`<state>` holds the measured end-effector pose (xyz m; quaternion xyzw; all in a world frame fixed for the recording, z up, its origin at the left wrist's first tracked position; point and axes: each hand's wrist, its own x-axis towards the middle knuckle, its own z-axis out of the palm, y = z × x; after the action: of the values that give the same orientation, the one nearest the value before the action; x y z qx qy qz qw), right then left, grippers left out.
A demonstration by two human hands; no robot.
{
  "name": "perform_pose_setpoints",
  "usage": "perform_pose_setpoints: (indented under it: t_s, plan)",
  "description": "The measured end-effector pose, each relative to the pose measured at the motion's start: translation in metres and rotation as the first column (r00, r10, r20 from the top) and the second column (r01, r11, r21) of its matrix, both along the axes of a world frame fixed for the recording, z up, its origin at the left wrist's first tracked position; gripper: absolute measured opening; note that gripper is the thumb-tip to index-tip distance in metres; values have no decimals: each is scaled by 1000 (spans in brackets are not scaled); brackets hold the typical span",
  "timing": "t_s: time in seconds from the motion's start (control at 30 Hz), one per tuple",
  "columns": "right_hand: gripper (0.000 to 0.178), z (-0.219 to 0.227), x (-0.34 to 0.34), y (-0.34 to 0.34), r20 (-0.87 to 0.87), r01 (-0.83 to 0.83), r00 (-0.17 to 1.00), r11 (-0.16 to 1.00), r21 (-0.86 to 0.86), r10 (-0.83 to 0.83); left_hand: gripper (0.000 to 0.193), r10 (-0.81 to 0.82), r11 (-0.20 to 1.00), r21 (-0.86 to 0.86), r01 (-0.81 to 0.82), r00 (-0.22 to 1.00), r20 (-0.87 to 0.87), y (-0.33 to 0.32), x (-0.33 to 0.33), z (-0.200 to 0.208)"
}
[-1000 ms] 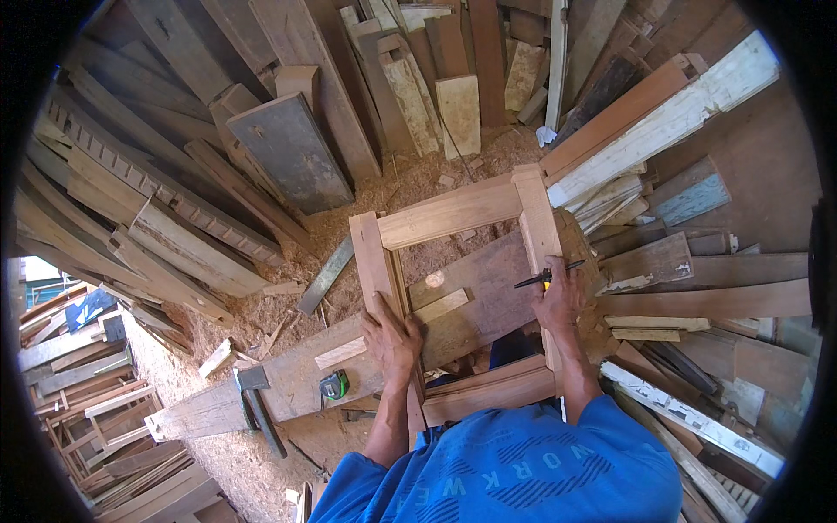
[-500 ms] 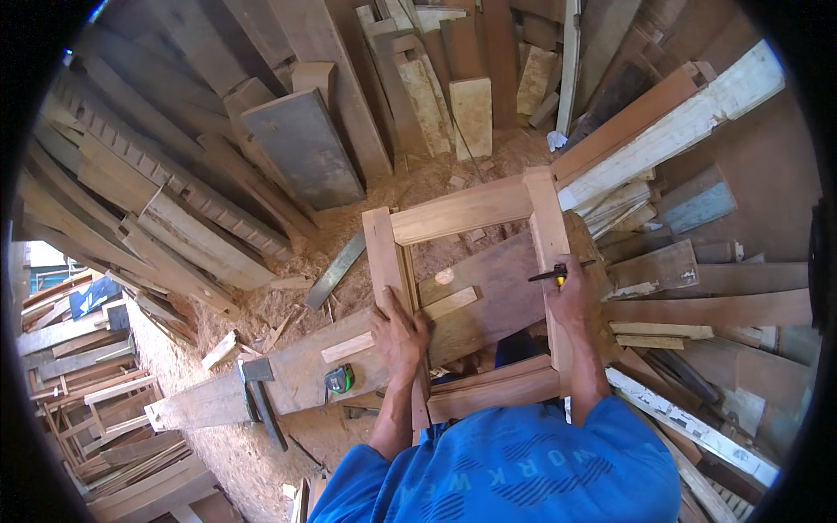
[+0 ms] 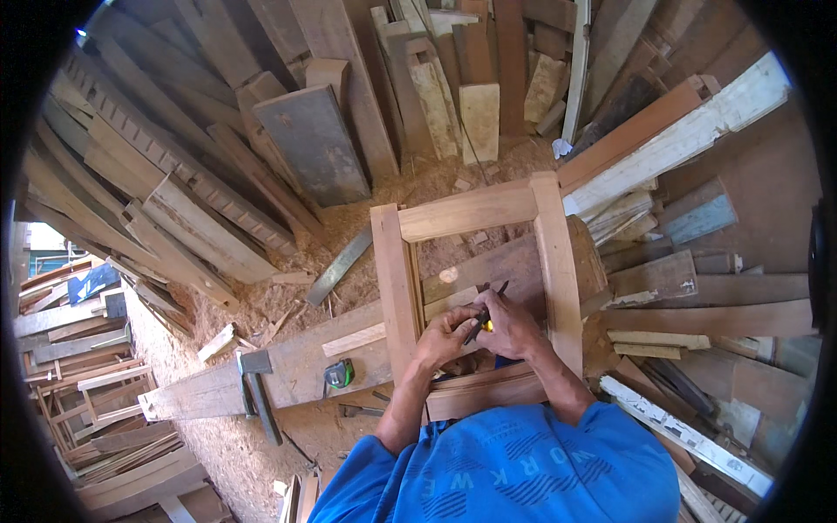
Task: The person uses a measuring tape and a pencil to mark a square wooden frame on a workbench.
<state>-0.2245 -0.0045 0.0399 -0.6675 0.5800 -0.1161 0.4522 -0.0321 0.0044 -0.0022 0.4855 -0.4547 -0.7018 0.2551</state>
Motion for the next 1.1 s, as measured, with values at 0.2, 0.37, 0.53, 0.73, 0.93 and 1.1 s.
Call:
perform_pose_setpoints:
  t_s: [0.2,0.37,0.53,0.73,0.93,1.1]
  plan:
    - [56,9,1,0,-69,-107,992,994,-21,105,8,-43,994,97,41,999,17,2,11,-6]
    - [42,22,-29,-23,-103,1,995,1000,3,0,12,136,990,40,-132,984,-118,-23,38,4]
    - [24,18,-94,-47,-285,174,917,924,-341,-278,12,449,867,-228,-442,893,-25,-73,80,0]
    - [20,16,-150,-76,-391,163,852,885,-435,-349,17,587,791,-316,-524,796,149,-111,103,-33]
    - [16,10,-163,-94,-427,94,858,904,-418,-287,25,700,644,-734,-216,555,450,-117,61,-63]
    - [17,-5,-174,-96,-460,92,847,926,-366,-266,32,688,656,-754,30,387,614,-117,40,-35]
